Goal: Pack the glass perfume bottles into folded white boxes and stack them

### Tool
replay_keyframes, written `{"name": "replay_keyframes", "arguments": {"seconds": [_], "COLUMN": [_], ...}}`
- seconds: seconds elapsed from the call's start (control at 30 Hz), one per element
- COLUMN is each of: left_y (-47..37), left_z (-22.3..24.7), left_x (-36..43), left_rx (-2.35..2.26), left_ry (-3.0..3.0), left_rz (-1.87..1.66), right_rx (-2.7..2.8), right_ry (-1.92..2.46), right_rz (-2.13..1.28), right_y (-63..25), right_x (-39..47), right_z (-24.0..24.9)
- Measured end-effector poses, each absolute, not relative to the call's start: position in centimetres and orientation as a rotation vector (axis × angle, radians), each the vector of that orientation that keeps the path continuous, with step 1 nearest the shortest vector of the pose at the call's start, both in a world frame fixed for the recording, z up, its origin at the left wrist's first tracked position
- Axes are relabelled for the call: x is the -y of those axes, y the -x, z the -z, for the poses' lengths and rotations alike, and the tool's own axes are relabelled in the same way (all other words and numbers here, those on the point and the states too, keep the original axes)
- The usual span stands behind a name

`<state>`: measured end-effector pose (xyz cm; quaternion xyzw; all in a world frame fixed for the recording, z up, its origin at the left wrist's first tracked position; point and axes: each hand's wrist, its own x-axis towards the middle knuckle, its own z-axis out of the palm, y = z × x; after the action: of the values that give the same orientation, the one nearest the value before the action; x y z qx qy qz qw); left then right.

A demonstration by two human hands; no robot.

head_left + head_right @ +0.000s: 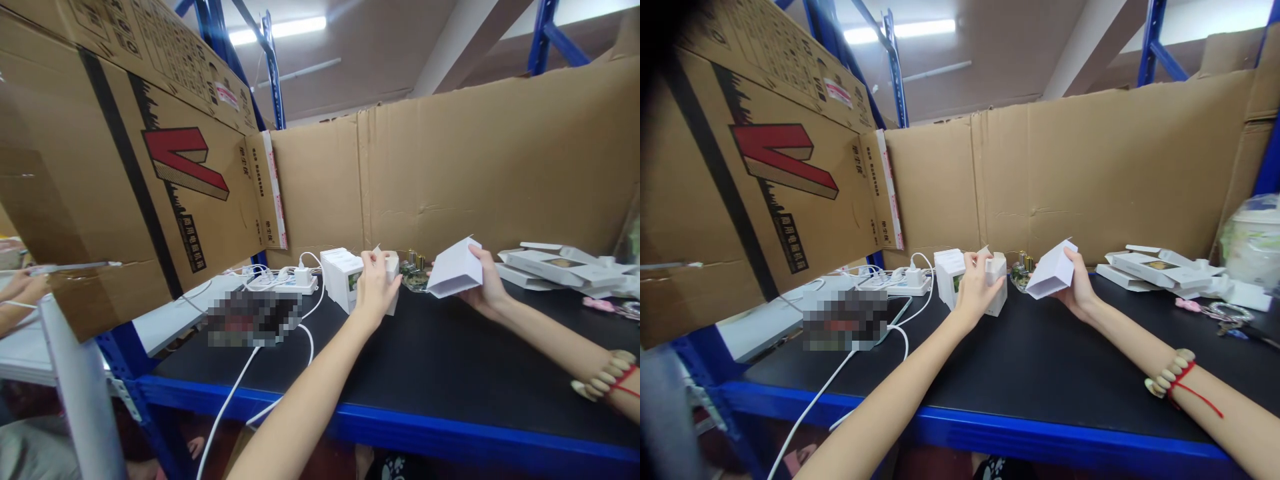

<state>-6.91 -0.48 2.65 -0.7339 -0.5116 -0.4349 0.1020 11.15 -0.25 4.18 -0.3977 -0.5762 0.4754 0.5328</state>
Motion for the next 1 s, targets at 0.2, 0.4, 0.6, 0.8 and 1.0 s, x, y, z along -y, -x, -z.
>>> {"name": "replay_keyframes", "arguments": {"seconds": [0.2, 0.4, 0.6, 0.8, 1.0], "left_y": [6.7, 7.2, 7.1, 6.9, 7.3], "left_z": [-2.2, -2.5, -2.1, -2.3, -2.2], "left_x": [0.5, 0.6, 0.3, 0.6, 0.1], "left_rx": [1.445, 1.357, 1.209, 1.090, 0.922], "left_ry": [2.191, 2.215, 2.180, 2.203, 2.172], "left_rz": [1.317, 1.125, 1.129, 1.173, 1.176], "right_rx": [1.366, 1.442, 1.330, 1.415, 1.249], "right_ry": [0.902, 0.852, 0.806, 0.758, 0.756], "right_rz": [-1.109, -1.045, -1.161, -1.223, -1.262], "right_y": [-11.1, -10.9, -10.4, -10.2, -9.9], "right_x": [0.5, 0.4, 1.0, 2.0, 2.7], "right_z": [-4.4, -4.2, -4.5, -5.1, -5.6]}}
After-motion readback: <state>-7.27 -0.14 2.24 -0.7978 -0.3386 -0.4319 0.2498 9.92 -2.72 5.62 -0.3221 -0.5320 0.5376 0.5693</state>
